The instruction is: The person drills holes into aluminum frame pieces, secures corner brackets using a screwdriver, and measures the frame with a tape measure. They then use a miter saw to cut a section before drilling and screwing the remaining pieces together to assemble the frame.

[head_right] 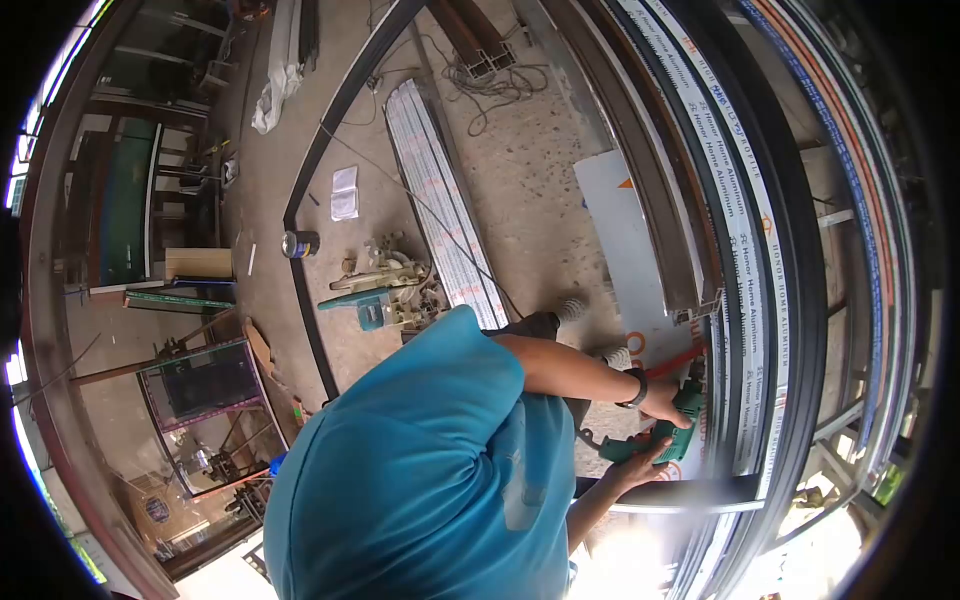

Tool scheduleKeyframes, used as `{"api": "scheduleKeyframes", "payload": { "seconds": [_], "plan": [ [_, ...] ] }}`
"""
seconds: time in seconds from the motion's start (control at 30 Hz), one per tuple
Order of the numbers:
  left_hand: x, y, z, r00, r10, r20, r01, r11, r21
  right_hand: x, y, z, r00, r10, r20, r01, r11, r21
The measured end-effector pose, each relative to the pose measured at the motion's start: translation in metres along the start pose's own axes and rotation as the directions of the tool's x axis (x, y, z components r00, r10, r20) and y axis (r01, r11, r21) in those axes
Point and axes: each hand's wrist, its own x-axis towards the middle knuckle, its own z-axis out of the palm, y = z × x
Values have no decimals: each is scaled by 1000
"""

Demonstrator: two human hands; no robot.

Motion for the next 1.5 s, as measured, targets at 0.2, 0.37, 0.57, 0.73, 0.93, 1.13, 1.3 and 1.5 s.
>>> {"api": "scheduleKeyframes", "payload": {
  "seconds": [0.2,0.37,0.57,0.73,0.93,1.13,1.3,1.5],
  "plan": [
    [-61,33,-3,931,280,-236,-359,821,-443,-13,-8,-11,926,-375,44,374,927,11],
    [-117,104,-17,634,713,-299,-741,671,28,-31,-53,1,779,-565,270,326,733,597],
    [-163,239,27,449,891,65,-889,439,133,-13,-124,-80,720,-679,141,388,563,730],
    [-108,338,164,181,871,457,-959,54,278,29,-156,-188,739,-673,1,484,533,694],
    [-13,357,280,240,696,677,-955,45,293,96,-125,-315,826,-554,-104,476,588,654],
    [69,302,235,285,692,663,-930,33,366,128,-27,-431,954,-271,-126,277,646,711],
    [117,292,193,647,350,678,-698,-87,711,121,-33,-407,975,-205,87,75,670,738],
    [147,263,162,795,-223,564,-504,276,819,177,-18,-398,889,-198,412,-108,785,610]
  ]
}}
